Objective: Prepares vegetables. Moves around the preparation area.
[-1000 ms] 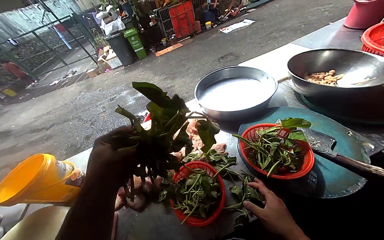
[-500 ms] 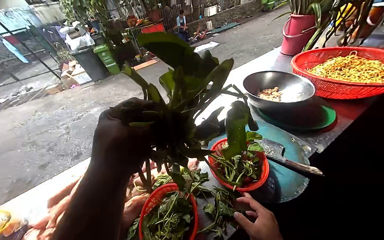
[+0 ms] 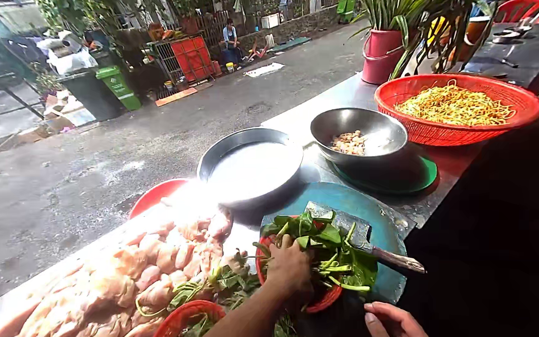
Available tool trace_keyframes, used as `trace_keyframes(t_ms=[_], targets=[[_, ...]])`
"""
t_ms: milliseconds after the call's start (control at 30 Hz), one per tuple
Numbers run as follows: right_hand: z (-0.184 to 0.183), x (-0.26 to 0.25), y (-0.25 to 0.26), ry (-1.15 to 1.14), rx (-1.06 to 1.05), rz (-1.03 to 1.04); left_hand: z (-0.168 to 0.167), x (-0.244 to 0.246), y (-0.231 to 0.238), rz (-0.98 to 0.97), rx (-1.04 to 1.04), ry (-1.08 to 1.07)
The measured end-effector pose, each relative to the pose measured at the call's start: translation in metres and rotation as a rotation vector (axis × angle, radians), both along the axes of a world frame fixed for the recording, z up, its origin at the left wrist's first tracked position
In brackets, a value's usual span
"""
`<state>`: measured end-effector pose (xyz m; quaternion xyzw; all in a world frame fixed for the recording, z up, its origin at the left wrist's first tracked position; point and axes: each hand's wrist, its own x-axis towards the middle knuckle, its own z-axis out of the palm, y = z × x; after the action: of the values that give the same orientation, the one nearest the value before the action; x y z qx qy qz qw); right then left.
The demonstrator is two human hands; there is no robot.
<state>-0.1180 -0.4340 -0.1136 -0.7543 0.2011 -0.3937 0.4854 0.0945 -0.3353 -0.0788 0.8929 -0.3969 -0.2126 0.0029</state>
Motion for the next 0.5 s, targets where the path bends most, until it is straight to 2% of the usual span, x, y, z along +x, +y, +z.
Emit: trace_keyframes(t_ms=[100, 200, 300, 400, 500], targets=[[0.004, 0.011, -0.024, -0.023, -0.142, -0.042, -0.005, -0.005, -0.008, -0.057, 0.105, -0.051], [0.014, 0.034, -0.039, -0.075, -0.265, 0.024, -0.004, -0.003, -0.007, -0.075, 0.117, -0.051], [0.027, 0.06, -0.042, -0.167, -0.328, 0.099, 0.005, 0.005, -0.004, -0.072, 0.113, 0.05], [0.035, 0.079, -0.042, -0.225, -0.331, 0.153, 0.037, 0.016, 0.005, -0.054, 0.074, 0.251], [0.035, 0.089, -0.045, -0.263, -0.295, 0.178, 0.079, 0.017, 0.034, -0.011, -0.15, 0.313]])
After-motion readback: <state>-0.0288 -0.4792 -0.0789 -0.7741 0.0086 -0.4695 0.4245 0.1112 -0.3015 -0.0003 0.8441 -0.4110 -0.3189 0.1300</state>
